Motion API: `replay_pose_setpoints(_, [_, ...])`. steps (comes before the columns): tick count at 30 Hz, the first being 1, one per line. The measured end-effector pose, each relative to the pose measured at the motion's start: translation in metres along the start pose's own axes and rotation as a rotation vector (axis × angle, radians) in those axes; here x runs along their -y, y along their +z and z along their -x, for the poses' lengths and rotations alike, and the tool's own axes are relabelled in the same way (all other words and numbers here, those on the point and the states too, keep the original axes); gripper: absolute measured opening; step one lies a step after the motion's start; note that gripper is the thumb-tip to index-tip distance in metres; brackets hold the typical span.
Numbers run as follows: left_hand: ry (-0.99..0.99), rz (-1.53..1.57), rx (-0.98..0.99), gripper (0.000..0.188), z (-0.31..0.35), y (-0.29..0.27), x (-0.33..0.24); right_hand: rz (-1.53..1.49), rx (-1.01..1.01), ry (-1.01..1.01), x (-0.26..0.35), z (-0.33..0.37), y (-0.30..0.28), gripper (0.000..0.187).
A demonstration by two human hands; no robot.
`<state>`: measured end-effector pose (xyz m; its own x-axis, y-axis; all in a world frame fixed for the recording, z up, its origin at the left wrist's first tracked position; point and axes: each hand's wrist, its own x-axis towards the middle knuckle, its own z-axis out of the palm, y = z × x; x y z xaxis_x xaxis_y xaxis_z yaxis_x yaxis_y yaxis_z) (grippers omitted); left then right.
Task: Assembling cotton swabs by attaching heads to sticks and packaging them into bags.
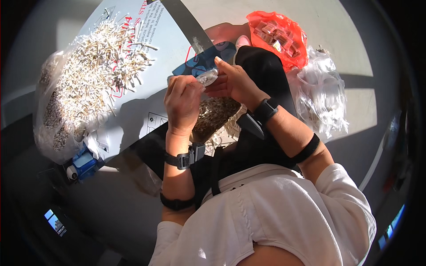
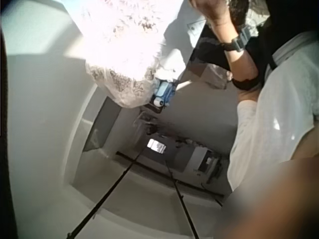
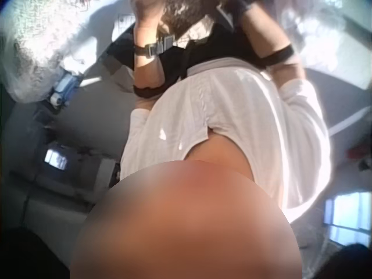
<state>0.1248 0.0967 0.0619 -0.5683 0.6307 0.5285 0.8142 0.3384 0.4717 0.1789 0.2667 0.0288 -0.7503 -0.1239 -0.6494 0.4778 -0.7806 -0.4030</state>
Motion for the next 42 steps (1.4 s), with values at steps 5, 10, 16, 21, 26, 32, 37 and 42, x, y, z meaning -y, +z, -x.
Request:
replay_pose_setpoints(5, [-0.056, 0.006, -0.032, 0.021, 0.013, 0.001, 0.017, 0.603, -0.070, -0.835, -0.007, 0.003, -0.019, 0.027])
replay_pose_setpoints(10, [-0.142, 0.069, -0.113, 0.020, 0.017, 0.004, 0.019, 1.159, 0.094, -1.156, -0.002, 0.001, 0.006, 0.028])
replay_pose_setpoints(16, [-0.065, 0.026, -0.131, 0.020, 0.016, 0.007, 0.024, 1.305, 0.123, -1.230, -0.004, -0.010, 0.010, 0.023])
replay_pose_setpoints(21, [-0.047, 0.030, -0.111, 0.020, 0.022, 0.010, 0.029, 1.552, 0.165, -1.394, 0.000, -0.009, 0.011, 0.023])
replay_pose_setpoints(26, [-0.055, 0.097, -0.090, 0.015, 0.021, 0.010, 0.037, 1.362, 0.199, -1.218, -0.006, -0.019, 0.005, 0.024])
replay_pose_setpoints(32, [-0.167, 0.150, -0.100, 0.033, 0.027, 0.007, 0.030, 1.249, 0.098, -1.171, -0.006, -0.006, 0.012, 0.025])
replay_pose_setpoints(37, [-0.064, 0.035, -0.019, 0.046, 0.030, 0.003, 0.032, 1.193, 0.047, -1.013, -0.001, -0.009, 0.009, 0.028])
replay_pose_setpoints(42, [0.019, -0.010, 0.134, 0.059, 0.025, -0.001, 0.039, 1.152, 0.076, -0.930, 0.002, -0.015, 0.006, 0.025])
